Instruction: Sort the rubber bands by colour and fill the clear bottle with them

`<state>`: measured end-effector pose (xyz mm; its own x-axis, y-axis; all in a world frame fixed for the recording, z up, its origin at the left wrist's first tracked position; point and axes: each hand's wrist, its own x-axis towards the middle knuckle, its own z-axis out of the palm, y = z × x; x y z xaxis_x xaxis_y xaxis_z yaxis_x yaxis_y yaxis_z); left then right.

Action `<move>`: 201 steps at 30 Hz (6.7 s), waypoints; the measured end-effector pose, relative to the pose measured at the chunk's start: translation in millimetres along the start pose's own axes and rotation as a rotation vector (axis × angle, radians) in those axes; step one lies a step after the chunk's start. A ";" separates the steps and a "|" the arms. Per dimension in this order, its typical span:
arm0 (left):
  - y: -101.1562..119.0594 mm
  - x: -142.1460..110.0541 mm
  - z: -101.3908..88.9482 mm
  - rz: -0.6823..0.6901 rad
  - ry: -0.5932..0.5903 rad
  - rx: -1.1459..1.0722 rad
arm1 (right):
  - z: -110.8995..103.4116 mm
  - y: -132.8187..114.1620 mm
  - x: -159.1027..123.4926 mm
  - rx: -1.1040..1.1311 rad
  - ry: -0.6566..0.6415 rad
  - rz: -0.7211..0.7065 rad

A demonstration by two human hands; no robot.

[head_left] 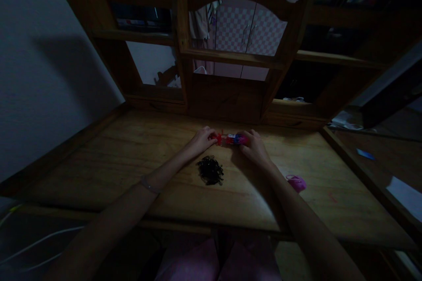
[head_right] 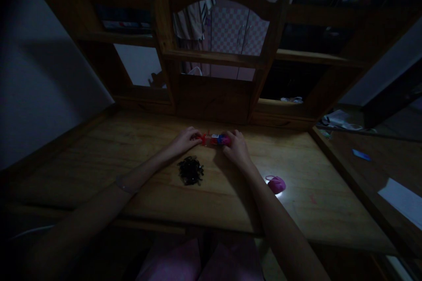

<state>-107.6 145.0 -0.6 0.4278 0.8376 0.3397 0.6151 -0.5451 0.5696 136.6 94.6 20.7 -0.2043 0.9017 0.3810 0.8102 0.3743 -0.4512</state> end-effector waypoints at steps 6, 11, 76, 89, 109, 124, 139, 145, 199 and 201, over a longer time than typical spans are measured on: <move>2.8 0.2 8.1 -0.153 0.042 -0.242 | 6.3 -6.3 -0.6 0.019 0.006 -0.014; 2.1 1.5 16.9 -0.327 0.068 -0.595 | 8.8 -5.6 0.2 0.043 0.018 0.001; 38.9 -7.0 -28.0 0.109 0.173 -0.422 | 9.3 -11.5 1.5 0.852 -0.009 0.349; 48.6 -10.4 -36.1 0.108 0.321 -0.402 | 8.9 -13.0 1.3 0.848 -0.025 0.378; 51.7 -13.9 -31.1 0.040 0.264 -0.529 | 9.6 -11.8 1.1 0.849 -0.021 0.351; 2.1 -12.8 -16.4 0.110 -0.119 -0.103 | -15.9 -8.7 -1.4 0.666 0.078 0.404; 9.1 -16.2 -21.9 0.330 -0.165 -0.066 | -9.8 -1.3 0.5 0.527 0.073 0.366; 9.3 -12.3 -22.3 0.326 -0.171 -0.079 | -8.3 -1.6 -0.4 0.325 0.065 0.221; 33.0 -8.1 -27.9 -0.197 0.096 -0.739 | 6.8 -13.2 -1.2 0.567 -0.008 0.230; 36.9 -8.7 -26.2 -0.195 0.128 -0.658 | 7.6 -12.5 -1.1 0.547 0.017 0.227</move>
<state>-106.0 118.5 37.1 0.2440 0.9377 0.2475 0.1266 -0.2838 0.9505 122.4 90.6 19.8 -0.0460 0.9704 0.2372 0.4303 0.2335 -0.8720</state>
